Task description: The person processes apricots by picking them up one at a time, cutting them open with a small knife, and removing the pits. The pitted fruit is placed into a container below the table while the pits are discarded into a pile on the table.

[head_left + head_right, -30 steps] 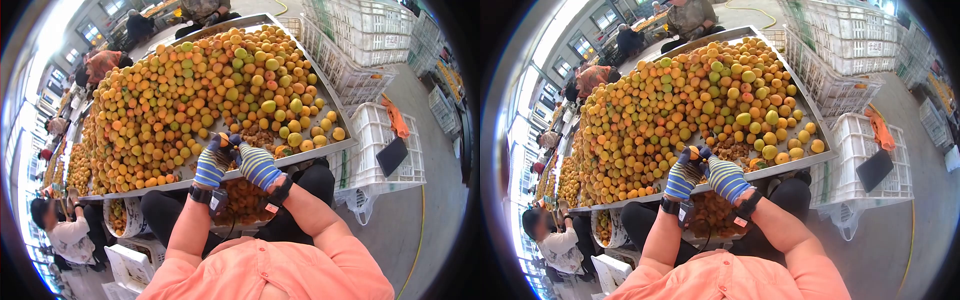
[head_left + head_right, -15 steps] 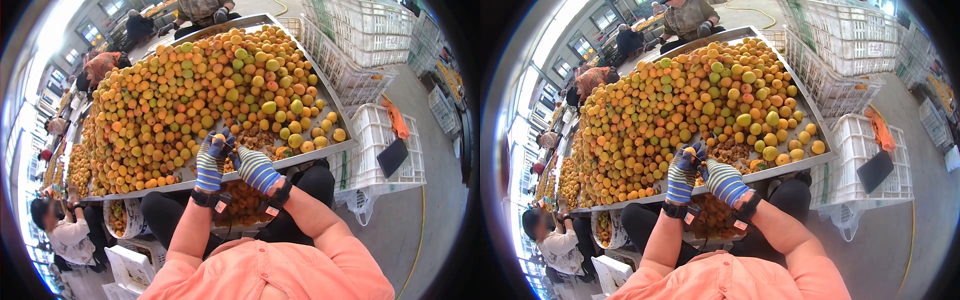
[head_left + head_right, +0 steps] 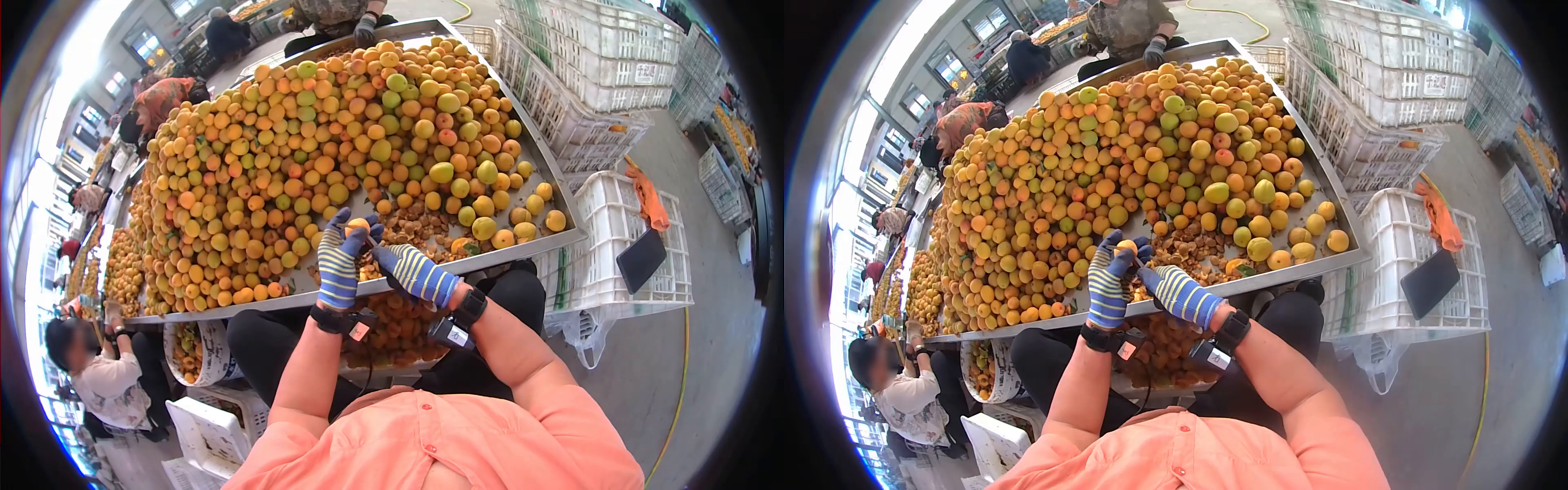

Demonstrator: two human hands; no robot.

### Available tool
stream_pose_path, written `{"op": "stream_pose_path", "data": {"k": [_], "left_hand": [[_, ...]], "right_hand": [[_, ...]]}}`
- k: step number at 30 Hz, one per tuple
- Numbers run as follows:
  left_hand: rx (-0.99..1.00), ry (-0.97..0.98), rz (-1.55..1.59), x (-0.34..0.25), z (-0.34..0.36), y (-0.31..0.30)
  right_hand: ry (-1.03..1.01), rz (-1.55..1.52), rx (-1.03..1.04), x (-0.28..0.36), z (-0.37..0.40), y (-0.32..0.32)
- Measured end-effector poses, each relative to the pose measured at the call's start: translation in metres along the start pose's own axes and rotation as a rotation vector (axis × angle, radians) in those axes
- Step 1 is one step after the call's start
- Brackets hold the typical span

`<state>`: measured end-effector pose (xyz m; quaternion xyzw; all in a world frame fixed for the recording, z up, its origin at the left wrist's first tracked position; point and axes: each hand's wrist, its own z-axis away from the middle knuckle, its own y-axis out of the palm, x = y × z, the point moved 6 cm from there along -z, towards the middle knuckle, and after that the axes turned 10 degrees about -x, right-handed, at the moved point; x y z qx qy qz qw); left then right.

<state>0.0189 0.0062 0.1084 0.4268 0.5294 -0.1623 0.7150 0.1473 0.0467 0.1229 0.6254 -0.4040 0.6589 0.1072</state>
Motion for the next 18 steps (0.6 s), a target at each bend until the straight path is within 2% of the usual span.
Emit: {"op": "stream_pose_path", "data": {"k": [1,3,4,7,8,11,12,13,15,18], "left_hand": [[0.007,-0.053,0.062,0.001,0.001,-0.001],[-0.033,-0.209,0.314,0.008,-0.009,-0.016],[-0.054,-0.288,0.440,0.011,-0.012,-0.021],[-0.054,-0.340,0.296,0.019,-0.013,-0.036],[0.099,-0.362,0.306,0.021,-0.011,-0.030],[0.260,-0.399,0.073,0.032,-0.002,-0.022],[0.179,-0.293,-0.191,0.040,-0.006,-0.019],[0.084,-0.153,-0.252,0.027,0.008,0.007],[0.079,-0.211,-0.238,0.025,0.014,0.013],[0.099,-0.189,-0.359,0.036,0.009,0.002]], "right_hand": [[0.010,0.001,0.014,-0.001,0.000,0.000],[-0.159,0.232,-0.146,-0.021,-0.004,0.003],[-0.043,0.240,-0.192,-0.008,-0.002,-0.011],[0.012,-0.041,-0.361,-0.009,-0.009,-0.025],[-0.003,-0.097,-0.357,-0.001,-0.008,-0.030],[0.007,0.130,-0.331,0.004,-0.012,-0.031],[-0.066,0.063,-0.362,0.006,-0.013,-0.029],[-0.086,0.078,-0.376,0.009,-0.012,-0.030],[-0.097,0.115,-0.324,0.003,-0.017,-0.027],[0.004,-0.387,-0.409,-0.028,-0.025,-0.018]]}}
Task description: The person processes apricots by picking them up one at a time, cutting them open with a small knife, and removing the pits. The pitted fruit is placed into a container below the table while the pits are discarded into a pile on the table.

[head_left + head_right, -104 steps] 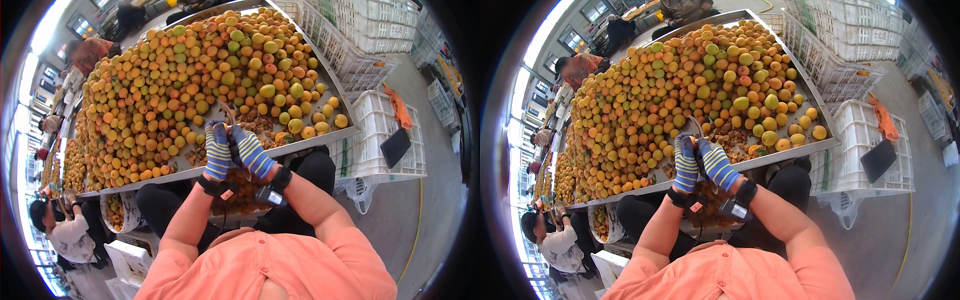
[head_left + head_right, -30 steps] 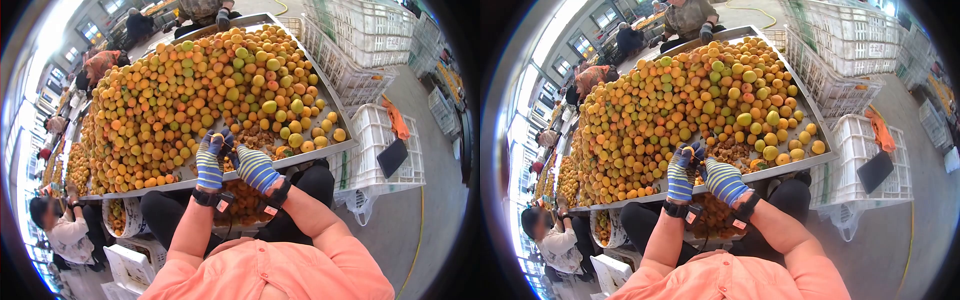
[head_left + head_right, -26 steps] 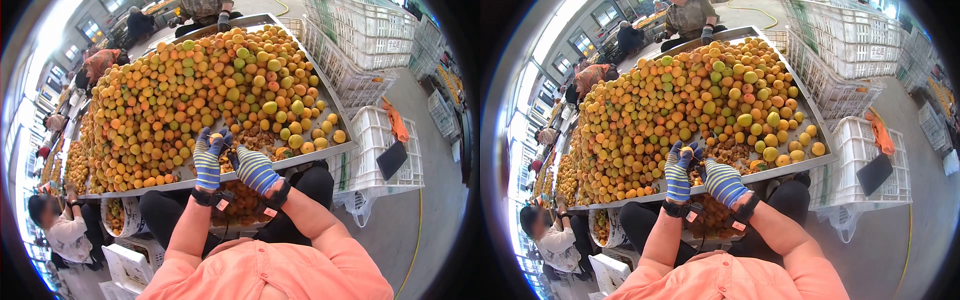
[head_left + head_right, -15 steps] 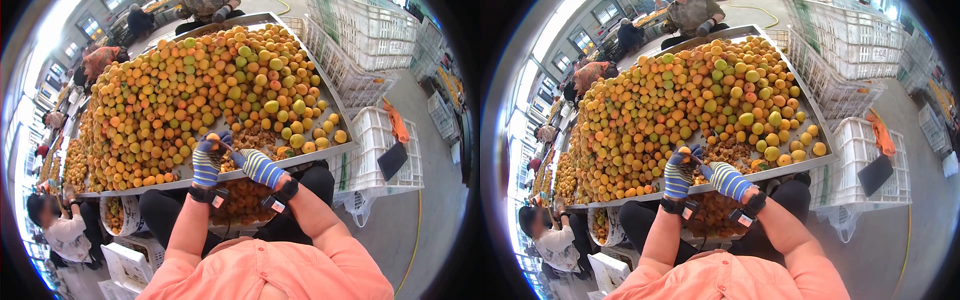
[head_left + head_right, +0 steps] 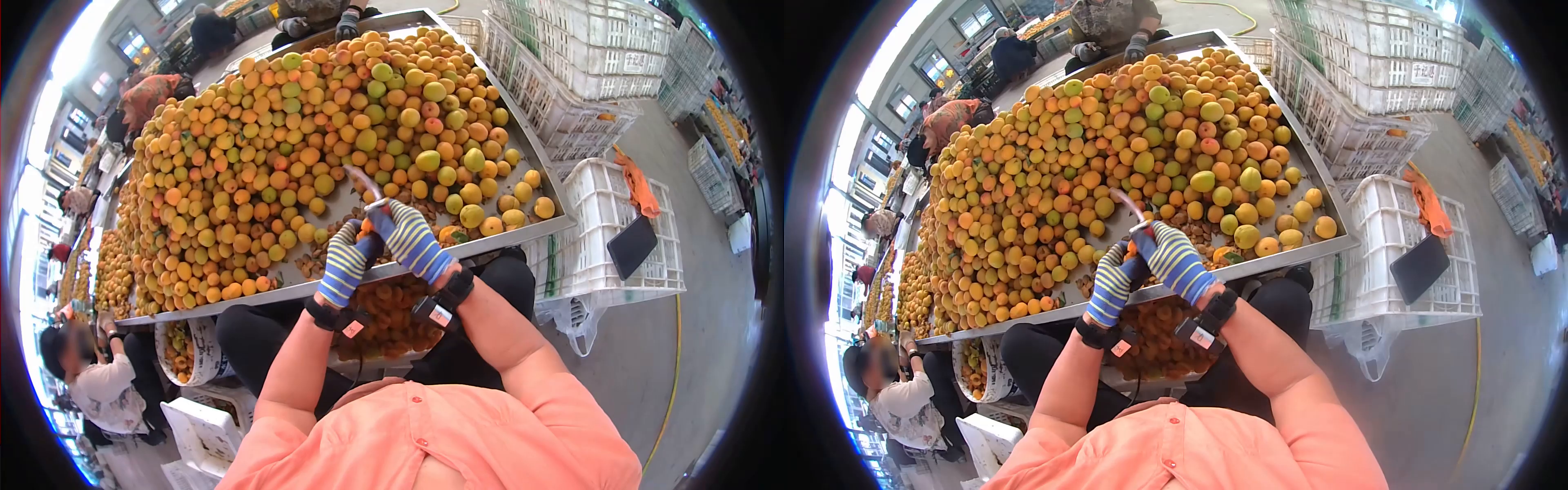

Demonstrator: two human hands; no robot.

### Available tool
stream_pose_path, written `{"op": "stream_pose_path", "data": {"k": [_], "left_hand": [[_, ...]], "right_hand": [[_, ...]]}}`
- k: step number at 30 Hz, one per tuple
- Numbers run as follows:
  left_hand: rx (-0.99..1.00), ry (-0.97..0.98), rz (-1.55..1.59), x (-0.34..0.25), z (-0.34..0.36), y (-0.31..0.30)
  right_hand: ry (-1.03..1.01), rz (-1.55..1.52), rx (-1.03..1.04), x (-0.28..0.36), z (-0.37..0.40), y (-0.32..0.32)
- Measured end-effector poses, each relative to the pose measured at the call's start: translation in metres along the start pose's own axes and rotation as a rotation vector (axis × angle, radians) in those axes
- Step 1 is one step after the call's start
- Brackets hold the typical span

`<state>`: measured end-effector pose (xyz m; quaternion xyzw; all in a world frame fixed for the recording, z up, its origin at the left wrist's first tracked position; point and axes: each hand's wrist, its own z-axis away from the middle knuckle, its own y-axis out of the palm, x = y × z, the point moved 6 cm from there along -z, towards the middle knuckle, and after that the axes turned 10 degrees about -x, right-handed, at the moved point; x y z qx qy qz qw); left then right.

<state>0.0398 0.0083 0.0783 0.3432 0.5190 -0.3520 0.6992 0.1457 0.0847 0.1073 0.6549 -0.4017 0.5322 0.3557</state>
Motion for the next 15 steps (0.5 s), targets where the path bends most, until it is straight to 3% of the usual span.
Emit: {"op": "stream_pose_path", "data": {"k": [1,3,4,7,8,9,11,12,13,15], "left_hand": [[0.007,0.058,-0.080,-0.004,0.002,0.001],[0.028,0.178,-0.238,-0.013,0.006,0.006],[0.017,0.393,-0.408,-0.021,0.007,0.008],[-0.174,0.475,-0.690,-0.029,-0.004,-0.009],[-0.188,0.362,-0.617,-0.023,-0.012,-0.018],[-0.138,0.243,-0.375,-0.016,-0.016,-0.025],[-0.034,-0.001,0.110,-0.008,-0.015,-0.026],[-0.007,-0.124,0.264,-0.002,-0.011,-0.020],[0.018,-0.247,0.418,-0.003,-0.001,-0.008],[0.061,-0.490,0.730,-0.010,0.027,0.016]], "right_hand": [[0.151,-0.041,-0.007,-0.002,-0.003,-0.003],[0.677,-0.364,0.088,-0.002,0.008,-0.009],[0.710,-0.527,0.120,-0.002,0.010,-0.009],[0.574,-0.442,-0.048,-0.004,0.001,-0.016],[0.432,-0.243,-0.108,-0.002,-0.002,-0.021],[0.047,0.097,-0.204,-0.005,-0.007,-0.023],[-0.209,0.197,-0.121,0.027,0.007,-0.015],[-0.238,0.305,-0.027,0.036,0.013,-0.010],[-0.117,0.296,0.102,0.025,0.014,-0.002],[-0.164,0.443,0.130,0.026,0.021,0.003]]}}
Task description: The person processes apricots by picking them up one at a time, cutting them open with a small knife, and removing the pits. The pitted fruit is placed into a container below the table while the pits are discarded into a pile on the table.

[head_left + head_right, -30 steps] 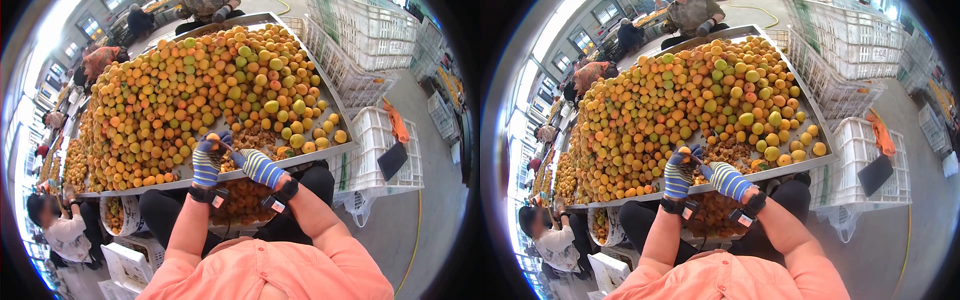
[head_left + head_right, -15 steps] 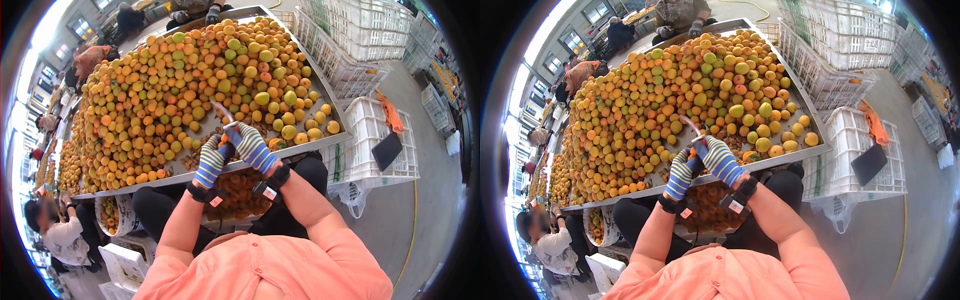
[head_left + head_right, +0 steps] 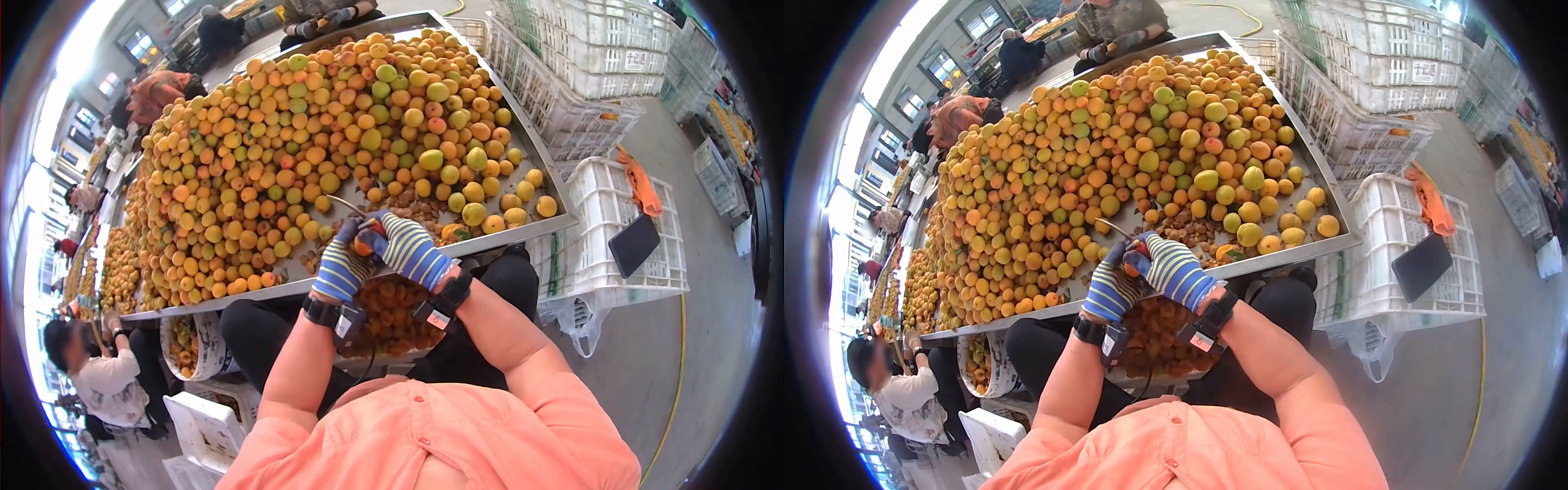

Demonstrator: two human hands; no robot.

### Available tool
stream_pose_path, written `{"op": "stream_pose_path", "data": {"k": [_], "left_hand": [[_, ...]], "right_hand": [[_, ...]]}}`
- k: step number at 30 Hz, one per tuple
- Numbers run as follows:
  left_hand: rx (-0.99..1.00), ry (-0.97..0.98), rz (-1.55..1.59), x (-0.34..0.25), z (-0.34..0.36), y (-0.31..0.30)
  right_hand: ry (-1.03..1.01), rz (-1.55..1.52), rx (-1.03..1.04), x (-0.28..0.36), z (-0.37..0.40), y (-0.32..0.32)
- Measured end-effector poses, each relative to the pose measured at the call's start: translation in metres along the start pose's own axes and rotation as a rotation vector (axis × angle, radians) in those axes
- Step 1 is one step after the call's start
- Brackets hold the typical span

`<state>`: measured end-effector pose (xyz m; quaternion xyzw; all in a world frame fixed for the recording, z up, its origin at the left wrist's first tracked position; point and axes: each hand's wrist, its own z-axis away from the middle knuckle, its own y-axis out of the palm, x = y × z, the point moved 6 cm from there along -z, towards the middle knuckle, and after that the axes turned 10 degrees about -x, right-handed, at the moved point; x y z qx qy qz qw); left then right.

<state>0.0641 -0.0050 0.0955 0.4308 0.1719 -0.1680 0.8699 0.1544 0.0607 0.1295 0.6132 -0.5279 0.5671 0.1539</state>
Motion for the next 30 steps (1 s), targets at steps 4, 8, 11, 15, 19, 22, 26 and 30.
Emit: {"op": "stream_pose_path", "data": {"k": [4,8,11,15,19,22,26,30], "left_hand": [[0.088,-0.019,0.029,0.017,0.006,-0.038],[0.026,0.026,-0.448,0.048,0.063,-0.059],[-0.156,-0.493,0.125,0.086,0.072,-0.133],[-0.327,-0.204,0.120,0.070,0.074,-0.150],[-0.340,-0.210,-0.051,0.052,0.086,-0.114],[-0.009,-0.192,-0.549,0.005,0.071,-0.069],[-0.196,0.502,-1.110,-0.097,0.008,-0.014],[-0.583,1.288,-1.826,-0.173,-0.058,0.022]], "right_hand": [[0.033,-0.157,-0.091,-0.004,-0.003,-0.011],[0.075,-0.026,-0.141,-0.010,-0.007,-0.026],[0.119,0.042,-0.145,-0.016,-0.009,-0.024],[0.059,0.066,-0.213,-0.022,-0.007,-0.017],[-0.004,0.144,-0.215,-0.025,-0.008,-0.015],[-0.012,0.230,-0.211,-0.020,-0.008,-0.019],[-0.031,0.263,-0.238,-0.017,-0.010,-0.020],[-0.001,0.245,-0.207,-0.012,-0.013,-0.020]]}}
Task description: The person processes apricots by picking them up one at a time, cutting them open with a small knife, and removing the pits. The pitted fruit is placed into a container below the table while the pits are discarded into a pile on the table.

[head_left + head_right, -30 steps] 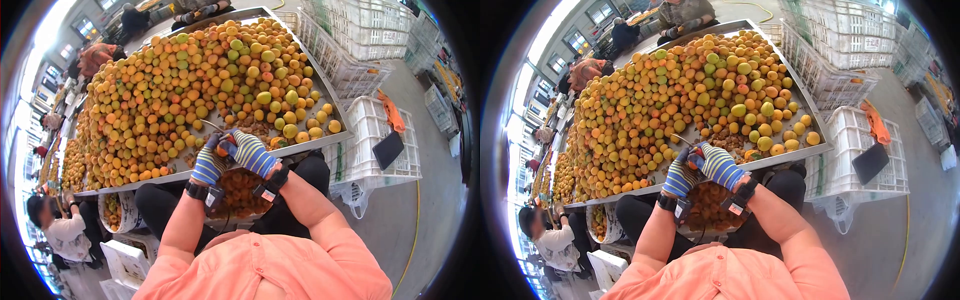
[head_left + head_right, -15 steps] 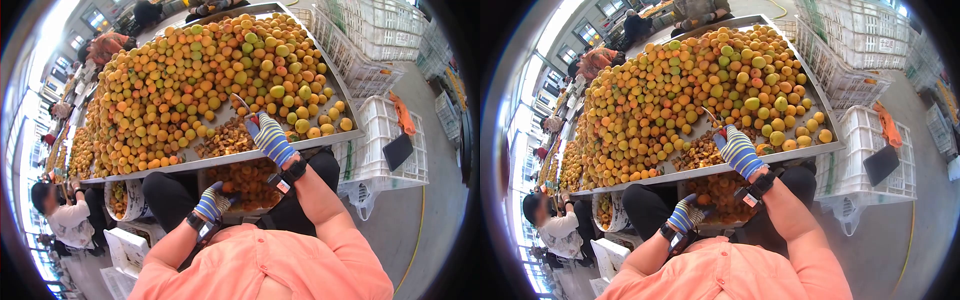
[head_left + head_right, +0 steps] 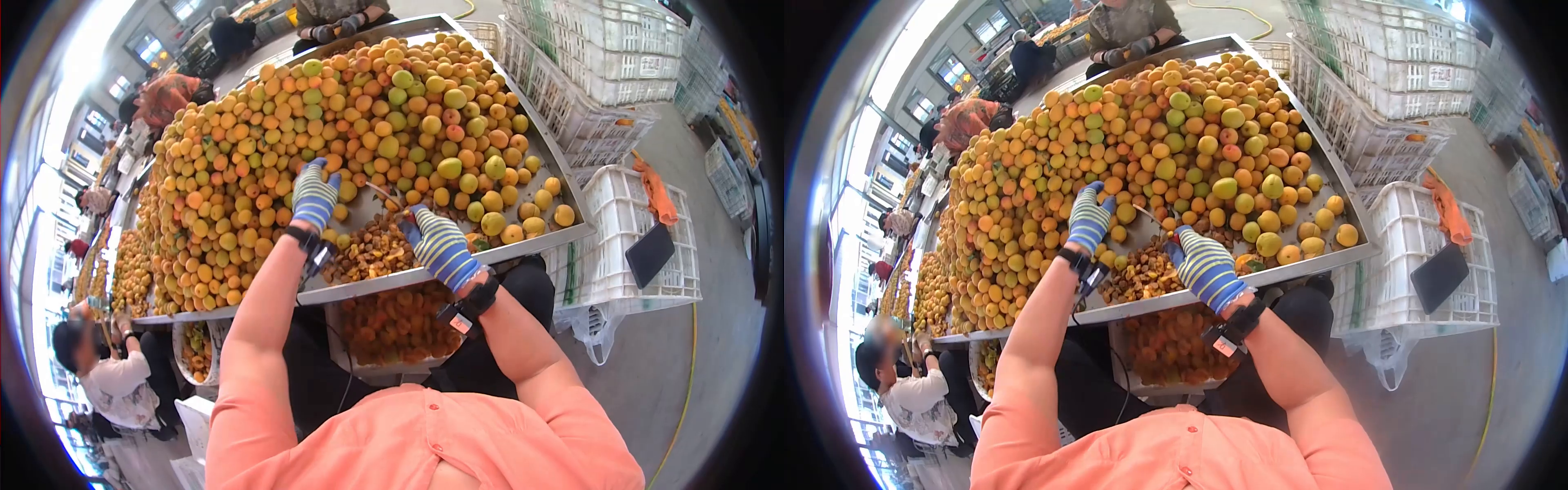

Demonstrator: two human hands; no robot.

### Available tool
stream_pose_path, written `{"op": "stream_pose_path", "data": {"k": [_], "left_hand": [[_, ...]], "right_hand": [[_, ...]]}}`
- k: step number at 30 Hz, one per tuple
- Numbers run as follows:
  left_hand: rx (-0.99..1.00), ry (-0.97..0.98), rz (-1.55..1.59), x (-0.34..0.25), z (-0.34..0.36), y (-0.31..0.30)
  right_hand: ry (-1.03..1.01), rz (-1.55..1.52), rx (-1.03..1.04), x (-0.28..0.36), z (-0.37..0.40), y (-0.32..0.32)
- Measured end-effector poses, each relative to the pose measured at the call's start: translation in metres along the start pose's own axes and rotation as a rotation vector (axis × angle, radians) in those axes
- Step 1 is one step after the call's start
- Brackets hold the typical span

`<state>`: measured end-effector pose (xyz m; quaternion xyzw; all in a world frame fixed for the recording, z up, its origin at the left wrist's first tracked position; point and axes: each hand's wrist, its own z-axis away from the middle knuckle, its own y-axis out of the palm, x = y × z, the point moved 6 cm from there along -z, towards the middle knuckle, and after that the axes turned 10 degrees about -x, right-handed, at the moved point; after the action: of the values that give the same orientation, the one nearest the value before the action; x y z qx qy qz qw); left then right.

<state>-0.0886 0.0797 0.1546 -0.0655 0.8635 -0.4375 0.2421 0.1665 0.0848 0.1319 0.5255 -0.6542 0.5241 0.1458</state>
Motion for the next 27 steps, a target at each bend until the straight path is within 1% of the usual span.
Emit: {"op": "stream_pose_path", "data": {"k": [2,4,9,11,14,15,16,18,20,21,24,25,26,27], "left_hand": [[0.063,0.028,-0.264,-0.004,-0.023,0.011],[0.180,-0.012,-0.410,0.007,-0.036,0.036],[0.225,0.004,-0.404,0.014,-0.047,0.061],[0.254,-0.022,-0.379,0.008,-0.041,0.057],[0.294,-0.084,-0.164,0.003,-0.030,0.041],[0.250,-0.179,0.144,0.007,-0.024,0.035],[0.197,-0.252,0.458,0.028,-0.023,0.051],[0.307,-0.744,1.178,0.042,0.004,0.059],[0.553,-0.840,1.759,-0.006,0.038,0.031],[0.638,-0.851,1.913,-0.017,0.051,0.029],[0.585,-0.978,1.953,-0.037,0.085,0.020],[0.599,-0.953,1.972,-0.043,0.093,0.021],[0.612,-0.983,1.931,-0.052,0.102,0.017],[0.626,-1.006,1.920,-0.052,0.112,0.024]], "right_hand": [[0.007,0.015,0.004,-0.002,-0.001,0.000],[0.005,0.037,0.010,-0.007,-0.002,0.003],[0.039,0.036,0.097,-0.009,-0.004,0.009],[0.055,0.015,0.142,-0.001,-0.007,0.008],[0.074,-0.089,0.090,0.001,-0.009,0.008],[0.089,-0.153,0.070,0.000,-0.010,0.010],[0.066,-0.220,0.017,-0.005,-0.009,0.013],[0.087,-0.243,-0.042,-0.008,-0.010,0.011],[0.120,-0.314,-0.042,-0.020,-0.007,0.022],[0.137,-0.349,-0.042,-0.023,-0.005,0.025],[0.134,-0.382,-0.016,-0.009,-0.006,0.018],[0.172,-0.462,0.002,-0.010,-0.004,0.021],[0.106,-0.472,-0.046,-0.005,-0.003,0.018],[0.079,-0.516,-0.038,-0.001,-0.003,0.016]]}}
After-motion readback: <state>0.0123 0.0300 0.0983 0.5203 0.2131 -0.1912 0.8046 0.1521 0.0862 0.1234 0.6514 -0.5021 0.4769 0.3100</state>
